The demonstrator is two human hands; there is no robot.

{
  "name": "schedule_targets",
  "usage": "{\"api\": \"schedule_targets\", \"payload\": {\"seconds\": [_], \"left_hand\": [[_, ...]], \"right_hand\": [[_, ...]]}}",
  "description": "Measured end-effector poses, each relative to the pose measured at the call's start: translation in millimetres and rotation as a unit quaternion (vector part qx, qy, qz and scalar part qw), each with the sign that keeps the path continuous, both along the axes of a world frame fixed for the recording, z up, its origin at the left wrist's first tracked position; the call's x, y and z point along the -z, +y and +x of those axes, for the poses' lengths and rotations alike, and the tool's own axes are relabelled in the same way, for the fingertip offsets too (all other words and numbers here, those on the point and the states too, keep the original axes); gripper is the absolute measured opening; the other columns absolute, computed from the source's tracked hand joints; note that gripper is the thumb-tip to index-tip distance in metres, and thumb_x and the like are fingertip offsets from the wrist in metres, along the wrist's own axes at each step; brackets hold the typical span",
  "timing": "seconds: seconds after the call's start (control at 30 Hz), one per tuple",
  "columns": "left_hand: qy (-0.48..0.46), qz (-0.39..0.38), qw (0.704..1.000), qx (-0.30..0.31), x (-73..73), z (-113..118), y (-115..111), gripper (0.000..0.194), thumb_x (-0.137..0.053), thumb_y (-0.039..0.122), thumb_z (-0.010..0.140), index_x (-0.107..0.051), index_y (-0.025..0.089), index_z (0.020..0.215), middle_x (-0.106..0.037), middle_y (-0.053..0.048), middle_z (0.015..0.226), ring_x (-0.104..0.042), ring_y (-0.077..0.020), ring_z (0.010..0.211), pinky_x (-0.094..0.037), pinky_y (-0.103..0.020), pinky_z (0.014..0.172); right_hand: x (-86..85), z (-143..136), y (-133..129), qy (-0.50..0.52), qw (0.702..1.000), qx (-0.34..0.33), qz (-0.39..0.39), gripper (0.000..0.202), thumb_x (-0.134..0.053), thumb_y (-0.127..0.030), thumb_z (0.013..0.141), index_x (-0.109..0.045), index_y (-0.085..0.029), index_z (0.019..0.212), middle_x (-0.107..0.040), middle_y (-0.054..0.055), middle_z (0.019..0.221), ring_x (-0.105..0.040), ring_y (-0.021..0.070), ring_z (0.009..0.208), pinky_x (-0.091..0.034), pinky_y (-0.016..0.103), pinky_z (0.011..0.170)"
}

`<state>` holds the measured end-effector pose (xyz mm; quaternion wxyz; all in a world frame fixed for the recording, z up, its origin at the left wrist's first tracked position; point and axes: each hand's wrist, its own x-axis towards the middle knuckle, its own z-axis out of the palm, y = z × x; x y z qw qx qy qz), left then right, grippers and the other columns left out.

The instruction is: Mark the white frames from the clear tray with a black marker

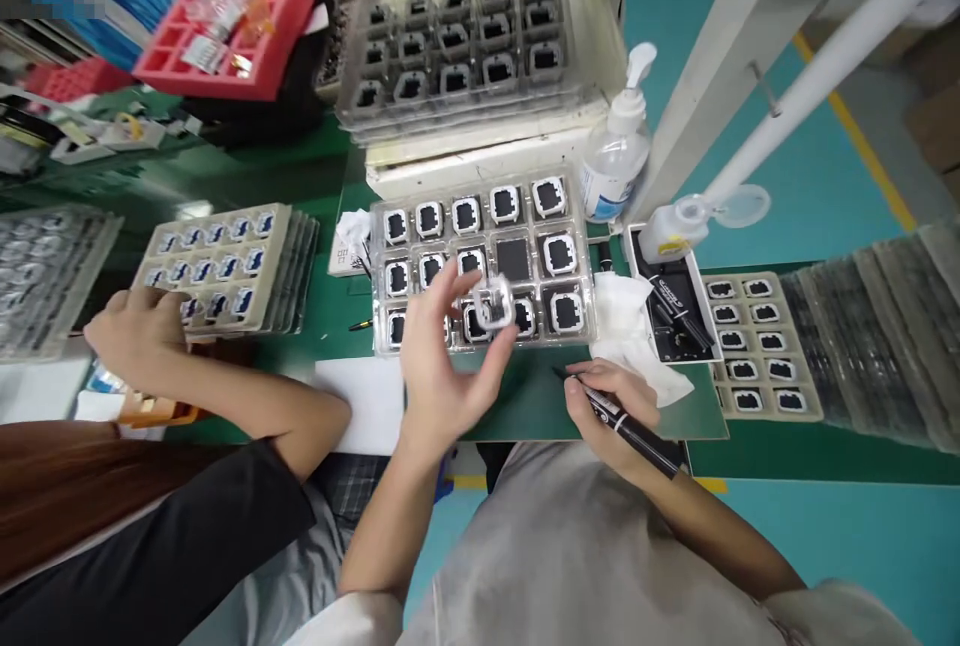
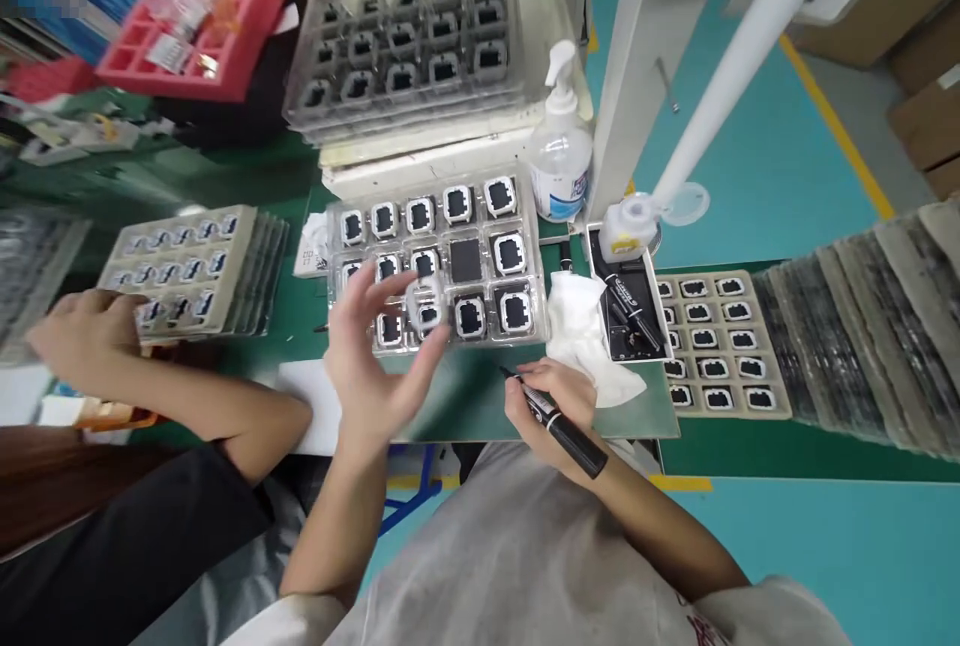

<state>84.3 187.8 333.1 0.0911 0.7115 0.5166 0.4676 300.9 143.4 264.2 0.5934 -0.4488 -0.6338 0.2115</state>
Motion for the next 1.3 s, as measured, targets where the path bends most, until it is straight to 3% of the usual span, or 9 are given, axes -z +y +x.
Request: {"api": "schedule_targets", "payload": {"seconds": [0.1,0.17,0.33,0.47,0.63,0.73,0.87,1.07,1.3], "left_hand": [[0.098,-0.018,0.994,0.035,-5.1,-1,51,0.072,-0.082,0.034,0.102,-0.055,0.028,0.169,-0.079,-0.014,0.145,-0.069,-0.0372,0.13,-0.057,-0.05,0.112],[0.149,-0.025,0.988,0.044,-0.7,-3,71,0.069,-0.081,0.031,0.1,-0.06,0.024,0.165,-0.081,-0.015,0.14,-0.067,-0.0386,0.125,-0.054,-0.053,0.112],[0.175,0.016,0.983,0.05,2.0,-2,86,0.041,-0.078,0.034,0.105,-0.075,0.023,0.144,-0.081,-0.015,0.135,-0.066,-0.0375,0.121,-0.053,-0.054,0.108],[0.219,0.007,0.967,0.128,-10.8,18,105,0.025,-0.081,0.029,0.104,-0.082,0.022,0.127,-0.08,-0.013,0.124,-0.066,-0.0361,0.116,-0.055,-0.051,0.103],[0.373,-0.069,0.906,0.19,-39.4,43,137,0.023,-0.094,0.025,0.091,-0.086,0.016,0.109,-0.078,-0.016,0.117,-0.067,-0.0403,0.121,-0.056,-0.051,0.103],[0.46,-0.087,0.863,0.191,-57.3,49,141,0.024,-0.081,0.026,0.1,-0.085,0.011,0.118,-0.077,-0.019,0.128,-0.065,-0.0407,0.131,-0.055,-0.051,0.107],[0.493,-0.078,0.843,0.204,-67.1,54,135,0.029,-0.065,0.014,0.1,-0.084,0.006,0.121,-0.075,-0.022,0.133,-0.065,-0.039,0.133,-0.052,-0.049,0.105],[0.492,-0.067,0.842,0.209,-62.9,57,136,0.032,-0.06,0.007,0.099,-0.084,0.006,0.12,-0.073,-0.025,0.141,-0.065,-0.0408,0.134,-0.053,-0.052,0.102],[0.424,-0.051,0.872,0.237,-61.8,49,149,0.025,-0.076,0.022,0.099,-0.084,0.01,0.119,-0.076,-0.021,0.135,-0.068,-0.0401,0.134,-0.057,-0.051,0.106]], "right_hand": [[2.7,-1,1,-0.008,1.0,0.009,0.011,0.015,-0.08,-0.017,0.098,-0.07,-0.028,0.098,-0.082,0.001,0.085,-0.086,0.0252,0.078,-0.074,0.039,0.07],[3.2,-1,1,-0.012,1.0,0.014,0.016,0.015,-0.08,-0.017,0.098,-0.07,-0.028,0.098,-0.082,0.001,0.085,-0.085,0.0246,0.078,-0.073,0.038,0.069],[1.6,0,0,-0.022,0.999,0.016,0.027,0.016,-0.078,-0.017,0.099,-0.068,-0.028,0.098,-0.082,0.001,0.085,-0.084,0.024,0.075,-0.073,0.038,0.068],[1.6,1,2,-0.038,0.999,0.014,0.037,0.016,-0.079,-0.017,0.099,-0.067,-0.028,0.099,-0.082,0.001,0.085,-0.084,0.0237,0.073,-0.073,0.038,0.067],[5.4,6,4,-0.045,0.997,0.018,0.06,0.016,-0.082,-0.017,0.098,-0.07,-0.027,0.098,-0.083,0.001,0.085,-0.083,0.0242,0.072,-0.073,0.038,0.07],[10.3,9,5,-0.043,0.997,0.025,0.067,0.017,-0.085,-0.014,0.096,-0.073,-0.026,0.099,-0.084,0.002,0.088,-0.083,0.0233,0.074,-0.073,0.037,0.076],[16.6,12,4,-0.063,0.996,0.038,0.044,0.014,-0.086,-0.019,0.099,-0.073,-0.023,0.094,-0.084,0.001,0.088,-0.082,0.0196,0.074,-0.071,0.032,0.079],[16.8,11,3,-0.078,0.996,0.03,0.038,0.013,-0.084,-0.022,0.102,-0.072,-0.023,0.095,-0.083,0.001,0.088,-0.081,0.019,0.074,-0.07,0.032,0.079],[25.6,12,4,-0.086,0.993,0.04,0.074,0.015,-0.086,-0.018,0.099,-0.073,-0.023,0.095,-0.083,0.001,0.088,-0.081,0.0203,0.072,-0.07,0.033,0.075]]}}
